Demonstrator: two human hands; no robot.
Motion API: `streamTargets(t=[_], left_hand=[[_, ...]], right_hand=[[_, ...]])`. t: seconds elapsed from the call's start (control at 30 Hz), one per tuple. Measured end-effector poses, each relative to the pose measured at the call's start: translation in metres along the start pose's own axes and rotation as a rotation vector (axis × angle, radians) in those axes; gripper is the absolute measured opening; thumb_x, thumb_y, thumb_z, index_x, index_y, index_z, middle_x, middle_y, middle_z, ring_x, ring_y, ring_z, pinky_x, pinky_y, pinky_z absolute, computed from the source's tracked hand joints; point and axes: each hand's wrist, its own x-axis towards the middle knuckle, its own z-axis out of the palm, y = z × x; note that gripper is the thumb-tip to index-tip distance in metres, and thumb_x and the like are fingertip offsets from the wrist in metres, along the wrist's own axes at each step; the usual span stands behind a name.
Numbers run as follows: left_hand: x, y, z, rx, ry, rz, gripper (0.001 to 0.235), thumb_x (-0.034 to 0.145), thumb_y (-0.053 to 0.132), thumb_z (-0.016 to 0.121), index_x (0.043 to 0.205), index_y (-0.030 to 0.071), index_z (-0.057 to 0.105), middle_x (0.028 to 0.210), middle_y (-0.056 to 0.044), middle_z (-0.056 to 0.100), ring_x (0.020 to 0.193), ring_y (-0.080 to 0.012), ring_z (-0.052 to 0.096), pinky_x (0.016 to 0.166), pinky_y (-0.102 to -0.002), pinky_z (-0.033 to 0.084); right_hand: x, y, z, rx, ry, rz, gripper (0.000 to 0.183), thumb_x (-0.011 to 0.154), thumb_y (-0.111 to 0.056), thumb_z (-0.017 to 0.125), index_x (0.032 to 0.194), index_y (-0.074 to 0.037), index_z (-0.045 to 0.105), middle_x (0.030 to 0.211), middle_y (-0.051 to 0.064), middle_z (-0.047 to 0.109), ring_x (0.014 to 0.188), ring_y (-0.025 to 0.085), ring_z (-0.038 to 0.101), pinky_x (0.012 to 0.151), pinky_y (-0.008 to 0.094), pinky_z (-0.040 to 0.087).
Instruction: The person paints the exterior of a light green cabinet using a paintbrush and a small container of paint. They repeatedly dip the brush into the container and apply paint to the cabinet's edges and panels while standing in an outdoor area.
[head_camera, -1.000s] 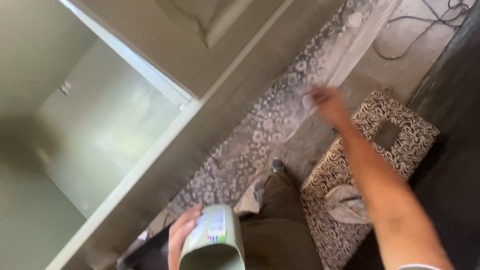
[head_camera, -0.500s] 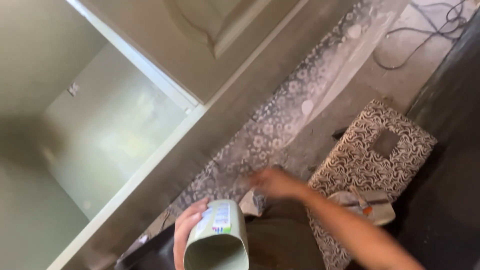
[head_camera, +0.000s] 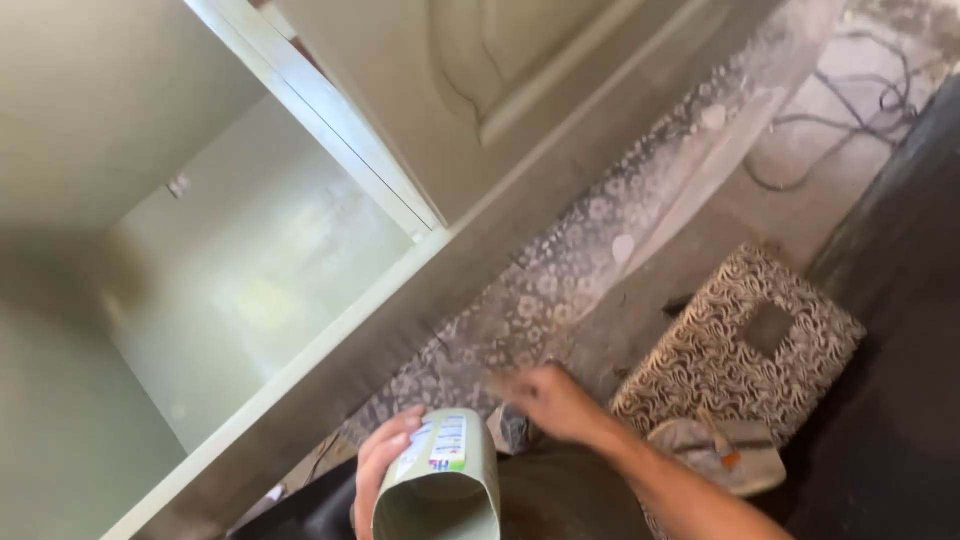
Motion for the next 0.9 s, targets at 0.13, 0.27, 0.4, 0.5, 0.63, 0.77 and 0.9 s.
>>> streamTargets(t=[0.13, 0.27, 0.4, 0.5, 0.63, 0.77, 0.9], left_hand=[[-0.001, -0.034, -0.027, -0.118, -0.29, 0.094, 0.039, 0.1, 0.021, 0.059, 0.132, 0.001, 0.051, 0.133, -0.025, 0.056, 0.132, -0.0411, 0.06, 0.116, -0.05, 0.051], [-0.002, -0.005, -0.019, -0.02, -0.152, 0.065, 0.037, 0.105, 0.029, 0.046, 0.121, -0.001, 0.058, 0.122, -0.026, 0.065, 0.123, -0.039, 0.068, 0.108, -0.042, 0.053], [-0.014, -0.016, -0.031, -0.076, -0.079, 0.031, 0.031, 0.1, 0.021, 0.056, 0.123, 0.0, 0.057, 0.124, -0.025, 0.063, 0.122, -0.038, 0.067, 0.105, -0.045, 0.058], [-0.009, -0.021, -0.041, -0.106, -0.154, 0.047, 0.038, 0.098, 0.02, 0.06, 0.13, 0.0, 0.053, 0.132, -0.024, 0.06, 0.128, -0.0375, 0.063, 0.11, -0.045, 0.054], [0.003, -0.045, -0.064, -0.128, -0.41, 0.116, 0.091, 0.076, 0.052, 0.083, 0.141, 0.002, 0.044, 0.146, -0.025, 0.05, 0.141, -0.0388, 0.049, 0.12, -0.052, 0.039], [0.0, -0.061, -0.059, -0.08, -0.422, 0.1, 0.09, 0.076, 0.047, 0.084, 0.143, 0.002, 0.045, 0.145, -0.02, 0.05, 0.14, -0.0368, 0.048, 0.122, -0.051, 0.037], [0.013, -0.072, -0.038, 0.033, -0.466, 0.179, 0.088, 0.069, 0.026, 0.093, 0.137, -0.003, 0.045, 0.136, -0.026, 0.052, 0.129, -0.0399, 0.054, 0.109, -0.052, 0.049]], right_hand=[[0.042, -0.023, -0.096, -0.447, 0.267, 0.181, 0.02, 0.105, -0.003, 0.046, 0.115, -0.014, 0.059, 0.089, 0.001, 0.063, 0.066, 0.014, 0.057, 0.057, 0.024, 0.051], [0.185, 0.113, -0.217, 0.359, 0.903, -0.393, 0.027, 0.091, -0.005, 0.071, 0.116, -0.015, 0.076, 0.098, 0.0, 0.076, 0.084, 0.007, 0.067, 0.072, 0.021, 0.051], [0.122, 0.074, -0.084, 0.289, 0.73, -0.175, 0.042, 0.099, -0.017, 0.057, 0.14, -0.013, 0.049, 0.097, 0.001, 0.069, 0.075, 0.011, 0.064, 0.062, 0.026, 0.049], [0.014, 0.005, 0.011, 0.019, 0.216, -0.125, 0.055, 0.091, -0.038, 0.051, 0.136, -0.007, 0.051, 0.128, 0.012, 0.063, 0.113, 0.024, 0.059, 0.097, 0.044, 0.045], [-0.033, 0.026, -0.013, -0.066, 0.122, -0.019, 0.028, 0.085, -0.013, 0.076, 0.112, -0.01, 0.082, 0.1, 0.008, 0.084, 0.087, 0.016, 0.076, 0.08, 0.028, 0.064], [-0.137, -0.069, -0.108, -0.313, 0.481, 0.091, 0.043, 0.081, -0.011, 0.082, 0.123, -0.02, 0.081, 0.086, 0.001, 0.071, 0.073, 0.017, 0.057, 0.067, 0.031, 0.041], [-0.158, -0.036, -0.208, -0.977, 0.216, -0.756, 0.049, 0.081, -0.041, 0.058, 0.125, -0.028, 0.074, 0.095, 0.0, 0.078, 0.08, 0.015, 0.073, 0.076, 0.029, 0.056]])
